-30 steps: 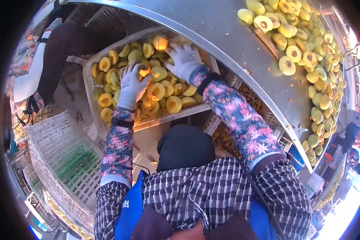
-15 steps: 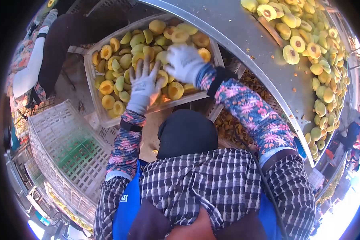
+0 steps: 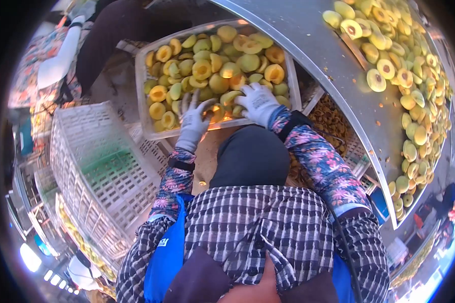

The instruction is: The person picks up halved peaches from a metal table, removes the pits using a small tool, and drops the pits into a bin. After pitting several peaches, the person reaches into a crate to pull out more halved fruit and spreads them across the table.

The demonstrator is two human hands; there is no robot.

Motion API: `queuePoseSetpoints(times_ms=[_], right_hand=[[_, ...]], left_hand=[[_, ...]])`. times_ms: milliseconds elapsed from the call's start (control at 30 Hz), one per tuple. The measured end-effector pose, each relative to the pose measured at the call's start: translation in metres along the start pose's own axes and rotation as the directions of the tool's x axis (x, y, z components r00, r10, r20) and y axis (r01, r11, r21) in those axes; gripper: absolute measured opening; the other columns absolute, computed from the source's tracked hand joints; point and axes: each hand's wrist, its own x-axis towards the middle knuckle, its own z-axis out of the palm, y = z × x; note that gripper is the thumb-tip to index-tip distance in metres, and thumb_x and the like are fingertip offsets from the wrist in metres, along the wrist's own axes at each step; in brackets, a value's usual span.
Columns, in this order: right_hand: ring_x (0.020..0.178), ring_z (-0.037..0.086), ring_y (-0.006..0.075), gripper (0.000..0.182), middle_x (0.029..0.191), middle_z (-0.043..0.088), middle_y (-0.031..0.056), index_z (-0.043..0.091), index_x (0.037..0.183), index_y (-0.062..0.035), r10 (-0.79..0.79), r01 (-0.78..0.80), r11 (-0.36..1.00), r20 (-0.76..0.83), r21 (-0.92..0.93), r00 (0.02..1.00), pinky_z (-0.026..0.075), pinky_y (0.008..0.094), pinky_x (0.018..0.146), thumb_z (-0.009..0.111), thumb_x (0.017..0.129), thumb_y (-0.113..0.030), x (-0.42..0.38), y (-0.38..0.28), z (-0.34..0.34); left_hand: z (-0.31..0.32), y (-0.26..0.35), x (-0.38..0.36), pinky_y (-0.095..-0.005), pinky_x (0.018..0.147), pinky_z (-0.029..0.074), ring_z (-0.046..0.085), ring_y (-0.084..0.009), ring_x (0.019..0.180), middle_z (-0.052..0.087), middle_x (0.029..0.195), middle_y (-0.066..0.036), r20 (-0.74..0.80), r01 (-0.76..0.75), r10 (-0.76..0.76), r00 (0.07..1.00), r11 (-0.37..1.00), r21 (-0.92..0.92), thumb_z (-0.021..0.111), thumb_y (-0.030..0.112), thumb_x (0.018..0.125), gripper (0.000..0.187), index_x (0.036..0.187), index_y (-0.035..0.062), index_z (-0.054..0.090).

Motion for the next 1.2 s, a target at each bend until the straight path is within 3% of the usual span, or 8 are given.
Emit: queuePoseSetpoints(times_ms=[200, 633, 733, 767, 833, 900, 1033, 1200], right_hand=[[0.108, 0.052, 0.0295, 0.033, 0.119, 0.055, 0.0102, 0.065, 0.111, -0.0147, -0.144, 0.148, 0.983, -0.046, 0.107, 0.988, 0.042, 0.0414, 0.093, 0.061, 0.084, -0.032, -0.029, 0.011, -0.013], [0.104, 0.058, 0.0379, 0.038, 0.11, 0.061, 0.0235, 0.056, 0.12, -0.0012, 0.566, -0.57, 0.669, 0.17, 0.477, 0.807, 0.046, 0.0418, 0.092, 0.057, 0.091, -0.026, -0.256, -0.046, -0.059], [0.102, 0.058, 0.039, 0.039, 0.107, 0.061, 0.0235, 0.055, 0.121, -0.0019, 0.611, -0.597, 0.657, 0.138, 0.461, 0.779, 0.046, 0.0433, 0.09, 0.056, 0.092, -0.028, -0.282, -0.058, -0.062], [0.102, 0.058, 0.0391, 0.04, 0.107, 0.061, 0.0232, 0.055, 0.122, -0.0023, 0.606, -0.585, 0.656, 0.129, 0.477, 0.785, 0.046, 0.0438, 0.09, 0.055, 0.092, -0.029, -0.286, -0.059, -0.062], [0.102, 0.058, 0.039, 0.041, 0.107, 0.062, 0.0228, 0.055, 0.121, -0.0026, 0.647, -0.619, 0.63, 0.123, 0.469, 0.752, 0.046, 0.0443, 0.09, 0.054, 0.092, -0.032, -0.309, -0.071, -0.072], [0.104, 0.058, 0.0384, 0.042, 0.109, 0.062, 0.0224, 0.056, 0.121, -0.0024, 0.637, -0.587, 0.649, 0.076, 0.485, 0.767, 0.046, 0.0442, 0.091, 0.054, 0.093, -0.033, -0.313, -0.069, -0.087], [0.104, 0.06, 0.0371, 0.042, 0.111, 0.063, 0.0212, 0.057, 0.119, -0.0032, 0.604, -0.501, 0.712, -0.066, 0.492, 0.794, 0.047, 0.044, 0.091, 0.052, 0.093, -0.036, -0.32, -0.073, -0.129], [0.098, 0.063, 0.035, 0.041, 0.105, 0.065, 0.0194, 0.06, 0.111, -0.0052, 0.465, -0.435, 0.883, -0.212, 0.176, 0.859, 0.05, 0.0439, 0.086, 0.053, 0.09, -0.039, -0.295, -0.031, -0.224]], left_hand=[[0.0, -0.018, 0.011, -0.0515, 0.114, 0.013, 0.031, -0.0271, 0.138, 0.04, 0.145, -0.01, 0.315, -0.087, 0.074, 0.946, 0.996, 0.027, 0.052, 0.042, 0.09, 0.063, 0.142, 0.0126, 0.037], [0.018, 0.032, 0.172, -0.0429, 0.089, 0.048, 0.062, -0.0348, 0.103, 0.067, 0.104, -0.021, 0.073, 0.204, -0.196, 0.978, 0.971, -0.125, 0.065, 0.041, 0.08, 0.045, 0.113, 0.0104, 0.064], [0.055, 0.003, 0.208, -0.0423, 0.087, 0.049, 0.062, -0.0373, 0.1, 0.067, 0.1, -0.021, 0.019, 0.116, -0.141, 0.99, 0.724, -0.68, 0.061, 0.038, 0.081, 0.043, 0.114, 0.0098, 0.064], [0.063, -0.013, 0.209, -0.0434, 0.085, 0.048, 0.061, -0.0386, 0.101, 0.067, 0.101, -0.021, -0.296, -0.404, 0.376, 0.878, 0.914, -0.035, 0.06, 0.039, 0.082, 0.046, 0.114, 0.0068, 0.064], [0.042, 0.031, 0.194, -0.041, 0.089, 0.048, 0.059, -0.0338, 0.108, 0.062, 0.115, -0.021, 0.217, 0.044, 0.043, 0.975, 0.924, -0.379, 0.057, 0.032, 0.089, 0.036, 0.114, 0.0081, 0.065], [0.134, -0.033, 0.224, -0.0411, 0.082, 0.052, 0.064, -0.0353, 0.092, 0.066, 0.107, -0.016, -0.204, -0.495, 0.505, 0.838, 0.863, 0.103, 0.055, 0.028, 0.091, 0.028, 0.108, 0.0084, 0.066], [0.076, -0.01, 0.227, -0.0459, 0.07, 0.053, 0.065, -0.0355, 0.083, 0.068, 0.094, -0.017, 0.343, -0.527, 0.403, 0.849, 0.701, 0.481, 0.049, 0.024, 0.092, 0.027, 0.1, 0.0052, 0.066], [0.067, 0.032, 0.268, -0.0449, 0.096, 0.047, 0.046, -0.032, 0.127, 0.038, 0.146, -0.017, 0.269, -0.399, 0.295, 0.917, 0.72, 0.568, 0.055, 0.049, 0.087, 0.063, 0.138, 0.0156, 0.044]])
